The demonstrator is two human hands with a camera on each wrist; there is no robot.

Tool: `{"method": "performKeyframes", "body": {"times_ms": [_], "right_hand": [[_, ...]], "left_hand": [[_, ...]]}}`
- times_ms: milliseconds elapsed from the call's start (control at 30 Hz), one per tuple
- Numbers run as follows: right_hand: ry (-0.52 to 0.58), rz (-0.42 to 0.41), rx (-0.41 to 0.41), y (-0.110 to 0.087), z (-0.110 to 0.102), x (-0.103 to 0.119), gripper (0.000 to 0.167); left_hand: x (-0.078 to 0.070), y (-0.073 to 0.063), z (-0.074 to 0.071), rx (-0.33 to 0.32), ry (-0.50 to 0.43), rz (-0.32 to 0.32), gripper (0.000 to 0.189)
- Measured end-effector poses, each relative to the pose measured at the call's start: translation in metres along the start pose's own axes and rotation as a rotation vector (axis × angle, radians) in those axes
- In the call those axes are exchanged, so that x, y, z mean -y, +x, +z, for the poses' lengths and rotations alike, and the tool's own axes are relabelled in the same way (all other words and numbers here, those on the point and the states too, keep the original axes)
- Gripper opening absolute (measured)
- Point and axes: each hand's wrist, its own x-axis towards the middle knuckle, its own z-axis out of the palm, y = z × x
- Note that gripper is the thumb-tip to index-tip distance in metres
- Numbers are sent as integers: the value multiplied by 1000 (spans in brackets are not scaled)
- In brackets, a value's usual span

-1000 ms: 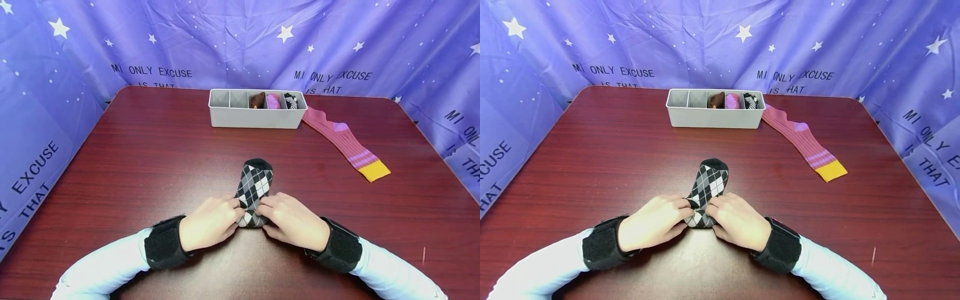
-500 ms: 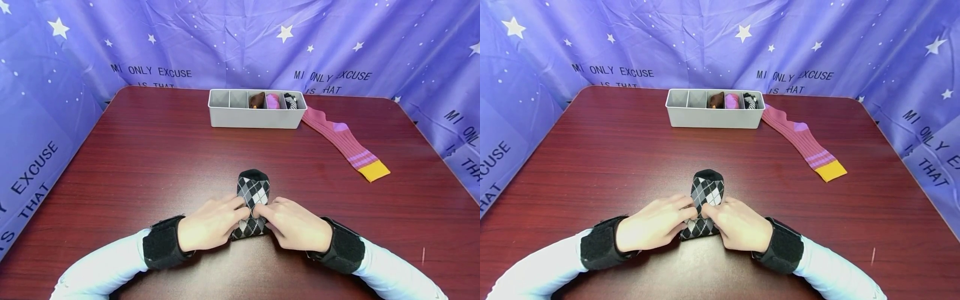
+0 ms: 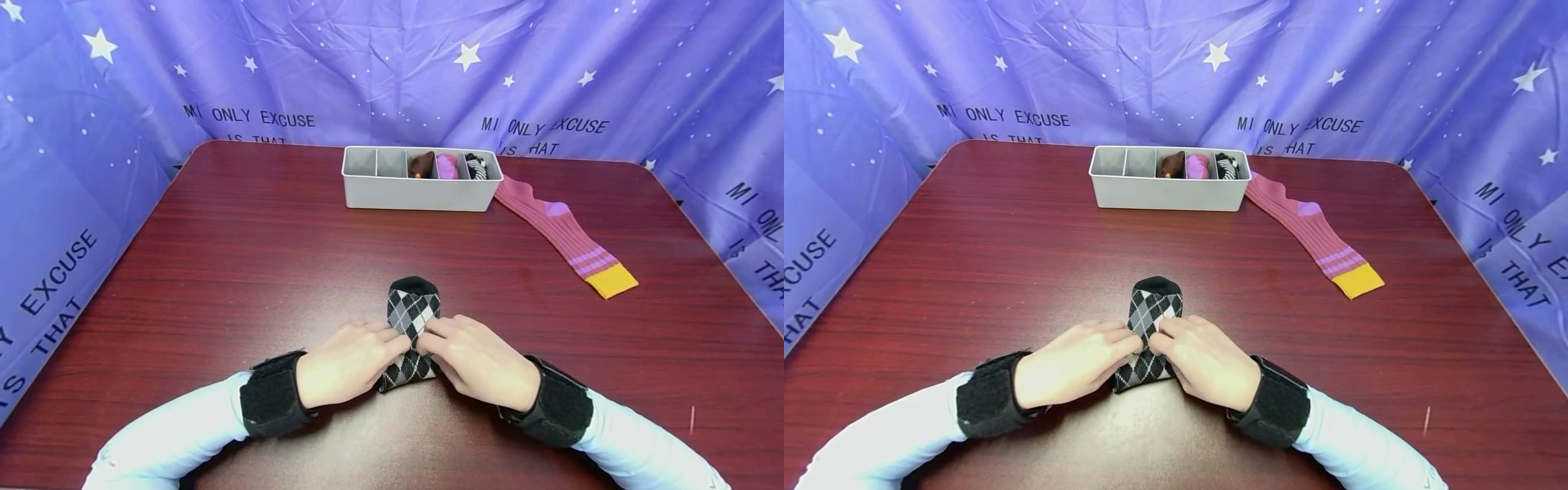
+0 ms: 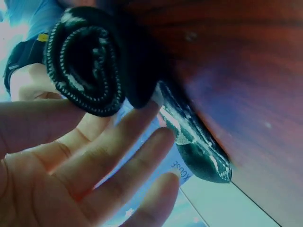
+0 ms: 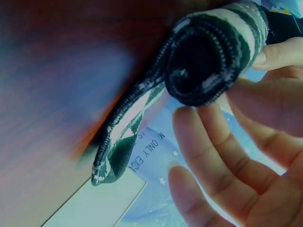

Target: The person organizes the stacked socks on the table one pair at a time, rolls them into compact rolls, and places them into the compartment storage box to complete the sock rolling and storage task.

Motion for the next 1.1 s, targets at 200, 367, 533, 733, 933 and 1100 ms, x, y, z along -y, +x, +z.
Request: {"method": "performKeyframes", "body": {"times_ms": [200, 367, 533, 733, 933, 1100], "right_hand": [[5, -51, 18, 1, -1, -1, 11], [-9, -40, 75, 0, 0, 0, 33], [-27, -39, 59, 0, 3, -1, 28], [4, -27, 31, -1, 3, -2, 19], [36, 2, 43, -3, 0, -2, 16], [57, -17, 46, -4, -3, -2, 16]], "left_hand": [[0, 1, -2, 22, 7, -2, 6], [0, 1, 0, 9, 28, -11, 8], [0, 1, 2, -41, 32, -17, 8], [-1, 2, 1, -40, 6, -33, 10], [0, -1, -3, 35, -12, -31, 39], [-1, -1, -3, 81, 63, -2, 38]]}}
